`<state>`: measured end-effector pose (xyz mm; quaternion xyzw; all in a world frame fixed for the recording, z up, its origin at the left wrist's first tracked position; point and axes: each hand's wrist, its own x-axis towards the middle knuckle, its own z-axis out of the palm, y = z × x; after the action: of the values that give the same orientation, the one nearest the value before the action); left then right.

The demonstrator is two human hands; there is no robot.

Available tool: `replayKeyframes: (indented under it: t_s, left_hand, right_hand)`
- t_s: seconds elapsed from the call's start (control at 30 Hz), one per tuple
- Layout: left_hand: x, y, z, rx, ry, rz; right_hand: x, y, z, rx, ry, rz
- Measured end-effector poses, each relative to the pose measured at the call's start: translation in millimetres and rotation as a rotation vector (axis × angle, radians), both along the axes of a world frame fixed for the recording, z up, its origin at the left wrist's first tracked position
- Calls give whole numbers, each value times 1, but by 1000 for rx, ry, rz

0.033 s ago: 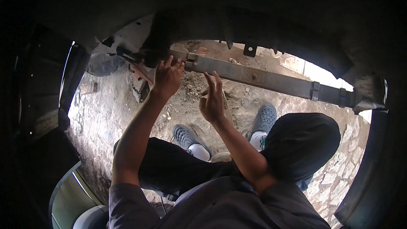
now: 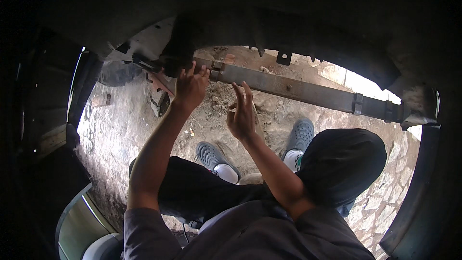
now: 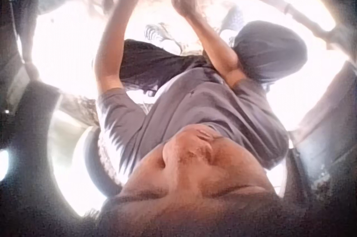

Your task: The person sits under a vehicle and repeatedly adjusts a metal bracket attached to the undercarriage. They use both hands to align and secure the bracket, occasionally repositioning their grip to tighten or stabilize the connection.

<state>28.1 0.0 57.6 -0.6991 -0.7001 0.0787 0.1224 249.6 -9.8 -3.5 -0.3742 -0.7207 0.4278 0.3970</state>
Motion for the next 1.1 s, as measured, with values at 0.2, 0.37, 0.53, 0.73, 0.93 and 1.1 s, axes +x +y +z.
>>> replayKeyframes:
  t_s: [0.2, 0.37, 0.53, 0.73, 0.93, 1.1]
  left_hand:
    - [-30, 30, -17, 90, -64, 10]
    - [-7, 10, -1, -70, 50, -54]
    - [-20, 19, 5, -56, 26, 20]
    - [-16, 12, 0, -66, -20, -41]
    - [-10, 4, 12, -10, -5, -12]
    - [-27, 22, -17, -34, 0, -27]
  right_hand:
    - [0, 1, 5, 84, -42, 6]
    - [7, 12, 3, 59, -42, -41]
    - [3, 6, 4, 62, -54, -10]
    - [3, 7, 3, 60, -74, 0]
    - [3, 7, 0, -8, -72, 1]
    - [-3, 6, 3, 68, -66, 13]
